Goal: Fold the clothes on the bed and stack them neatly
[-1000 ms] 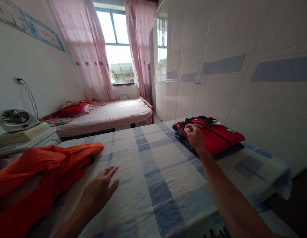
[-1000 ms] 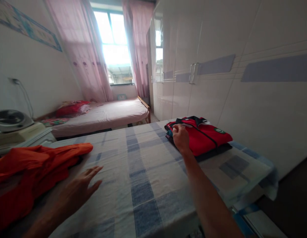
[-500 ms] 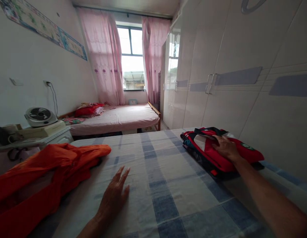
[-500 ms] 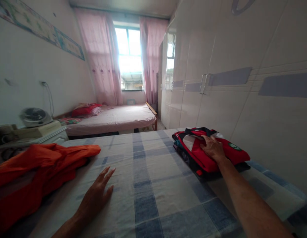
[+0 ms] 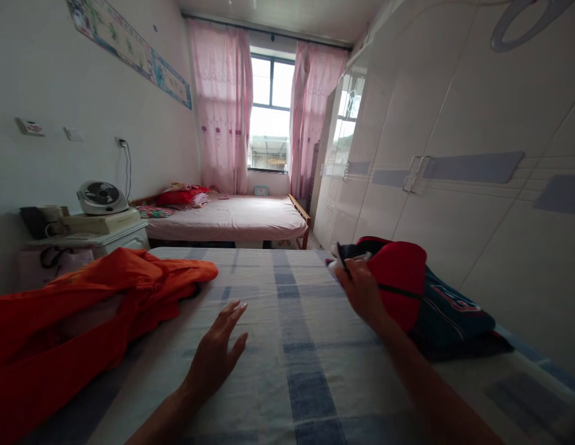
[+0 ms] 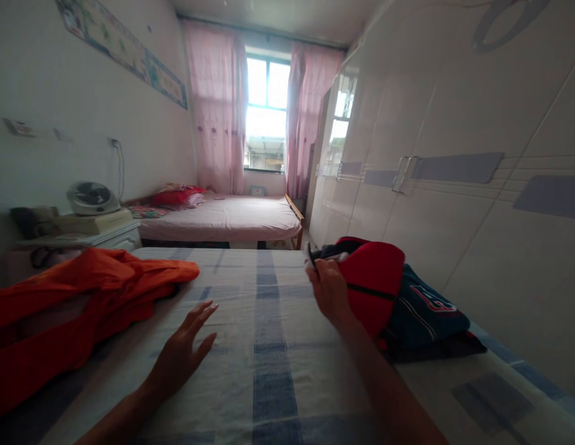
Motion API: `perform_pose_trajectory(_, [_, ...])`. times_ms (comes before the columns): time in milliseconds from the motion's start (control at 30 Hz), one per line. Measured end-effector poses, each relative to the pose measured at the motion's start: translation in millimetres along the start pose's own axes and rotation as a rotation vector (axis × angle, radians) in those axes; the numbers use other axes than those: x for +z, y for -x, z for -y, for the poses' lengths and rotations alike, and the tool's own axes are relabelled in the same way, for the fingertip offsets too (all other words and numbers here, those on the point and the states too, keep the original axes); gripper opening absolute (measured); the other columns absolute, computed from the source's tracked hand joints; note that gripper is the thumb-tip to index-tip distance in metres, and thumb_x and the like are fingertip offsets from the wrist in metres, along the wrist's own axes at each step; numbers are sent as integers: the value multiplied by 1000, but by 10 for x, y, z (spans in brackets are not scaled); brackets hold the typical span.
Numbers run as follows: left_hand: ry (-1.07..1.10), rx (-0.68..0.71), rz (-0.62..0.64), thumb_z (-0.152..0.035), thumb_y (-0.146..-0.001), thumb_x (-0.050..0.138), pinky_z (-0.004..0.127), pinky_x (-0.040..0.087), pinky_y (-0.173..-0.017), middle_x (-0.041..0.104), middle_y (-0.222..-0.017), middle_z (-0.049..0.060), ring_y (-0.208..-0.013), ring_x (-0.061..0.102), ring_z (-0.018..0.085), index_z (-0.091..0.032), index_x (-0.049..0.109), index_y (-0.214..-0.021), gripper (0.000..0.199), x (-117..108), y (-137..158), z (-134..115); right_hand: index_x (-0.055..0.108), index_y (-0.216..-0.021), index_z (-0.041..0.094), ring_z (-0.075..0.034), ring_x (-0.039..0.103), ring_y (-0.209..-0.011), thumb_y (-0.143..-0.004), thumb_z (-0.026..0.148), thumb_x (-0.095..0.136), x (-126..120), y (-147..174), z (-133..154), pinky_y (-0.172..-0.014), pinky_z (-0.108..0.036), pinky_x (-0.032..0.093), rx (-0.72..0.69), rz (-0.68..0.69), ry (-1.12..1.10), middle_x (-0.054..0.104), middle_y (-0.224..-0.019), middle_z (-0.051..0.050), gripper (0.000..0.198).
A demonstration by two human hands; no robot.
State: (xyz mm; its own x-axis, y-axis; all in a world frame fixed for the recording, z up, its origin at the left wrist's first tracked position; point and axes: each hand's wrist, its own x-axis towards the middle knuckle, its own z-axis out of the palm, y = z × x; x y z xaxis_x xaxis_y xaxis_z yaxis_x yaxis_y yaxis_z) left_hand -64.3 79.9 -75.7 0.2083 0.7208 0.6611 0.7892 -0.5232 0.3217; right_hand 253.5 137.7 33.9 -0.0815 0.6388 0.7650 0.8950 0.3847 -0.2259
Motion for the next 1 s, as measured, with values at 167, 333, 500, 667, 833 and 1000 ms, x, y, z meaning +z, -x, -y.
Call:
perform_pose_trajectory(167, [45,108,-42,-29,-88,48,43,40,-103,43,-139,13,-129,41,26,-23,29,-139,55,-136,24,-120,48,-73,21,-16,50,-77,-88,28,50,370,218,1070,-71,-27,40,-137,292,-427,56,-78,-2,17])
perform_pose_trajectory(333, [37,102,-92,-38,-84,53,42,49,-90,55,-119,15,-112,54,28,-19,43,-122,44,-234,24,-86,54,-86,21,-16,54,-86,-82,17,56,507,497,1452,-76,-27,43,-237,507,-626,58,-90,-1,6])
perform_pose_trajectory(500, [-81,149,-240,-34,-82,57,45,42,-96,49,-127,16,-119,46,28,-18,43,-125,48,-328,-12,-198,56,-104,24,-16,56,-96,-90,26,43,312,417,948,-84,-30,45,-52,334,-610,56,-112,-4,19])
perform_pose_trajectory(667, [-136,164,68,-39,-78,61,44,45,-86,64,-82,6,-82,60,23,-18,60,-93,26,-255,-1,-371,57,-101,19,-22,56,-96,-87,32,41,196,446,23,-87,-39,44,200,-143,-312,58,-107,-10,25])
perform_pose_trajectory(833, [-29,-32,397,-46,-75,63,35,45,-77,65,-87,3,-86,59,22,-22,66,-79,24,-198,-77,-538,61,-99,15,-25,56,-91,-77,30,43,265,615,-594,-89,-43,42,501,-315,-199,60,-100,-11,32])
perform_pose_trajectory(1000, [-21,-260,519,-45,-76,57,39,42,-92,60,-118,17,-110,55,29,-11,51,-127,62,-153,-306,-745,62,-98,14,-26,57,-91,-71,31,45,368,642,-673,-90,-43,41,646,-280,-267,61,-104,-13,35])
